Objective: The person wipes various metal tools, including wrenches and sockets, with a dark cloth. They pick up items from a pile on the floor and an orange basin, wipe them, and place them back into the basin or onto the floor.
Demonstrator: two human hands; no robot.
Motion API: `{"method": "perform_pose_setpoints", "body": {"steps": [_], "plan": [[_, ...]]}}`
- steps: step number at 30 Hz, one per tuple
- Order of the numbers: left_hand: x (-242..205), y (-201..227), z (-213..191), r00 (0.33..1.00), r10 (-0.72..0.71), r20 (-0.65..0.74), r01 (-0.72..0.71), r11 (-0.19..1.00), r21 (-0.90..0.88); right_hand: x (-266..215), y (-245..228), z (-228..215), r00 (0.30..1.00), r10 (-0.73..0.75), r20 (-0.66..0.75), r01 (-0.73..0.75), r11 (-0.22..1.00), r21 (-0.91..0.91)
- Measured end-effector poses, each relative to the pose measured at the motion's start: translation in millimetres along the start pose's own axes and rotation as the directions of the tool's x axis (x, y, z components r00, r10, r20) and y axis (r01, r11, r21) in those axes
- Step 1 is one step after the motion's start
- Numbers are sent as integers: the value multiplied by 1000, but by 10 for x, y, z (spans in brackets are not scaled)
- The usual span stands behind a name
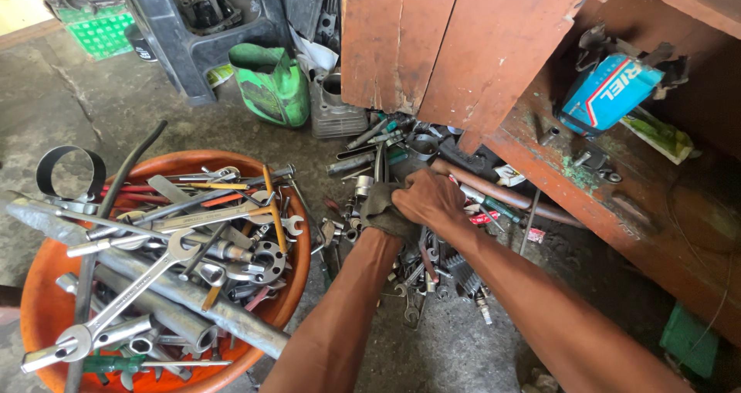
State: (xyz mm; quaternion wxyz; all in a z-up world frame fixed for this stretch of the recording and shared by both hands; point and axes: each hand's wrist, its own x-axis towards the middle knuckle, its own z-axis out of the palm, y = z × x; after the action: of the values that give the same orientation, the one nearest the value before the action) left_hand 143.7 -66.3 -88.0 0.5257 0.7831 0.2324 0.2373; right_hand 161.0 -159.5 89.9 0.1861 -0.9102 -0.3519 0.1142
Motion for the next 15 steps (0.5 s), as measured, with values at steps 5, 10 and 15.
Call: {"method": "perform_pose_setpoints", "body": {"steps": [5,10,15], "plan": [[-369,431,-1123,989,-109,-101,126,975,183,-323,64,-15,977,-170,132,189,970,-152],[-500,939,-1394,998,6,70,18,941,-338,142,728,-271,965,29,260,-27,1000,-11],[-565,1251,-1255,982,184,30,-153,887,-435,278,899,-136,925,-377,47,348,891,290]]}}
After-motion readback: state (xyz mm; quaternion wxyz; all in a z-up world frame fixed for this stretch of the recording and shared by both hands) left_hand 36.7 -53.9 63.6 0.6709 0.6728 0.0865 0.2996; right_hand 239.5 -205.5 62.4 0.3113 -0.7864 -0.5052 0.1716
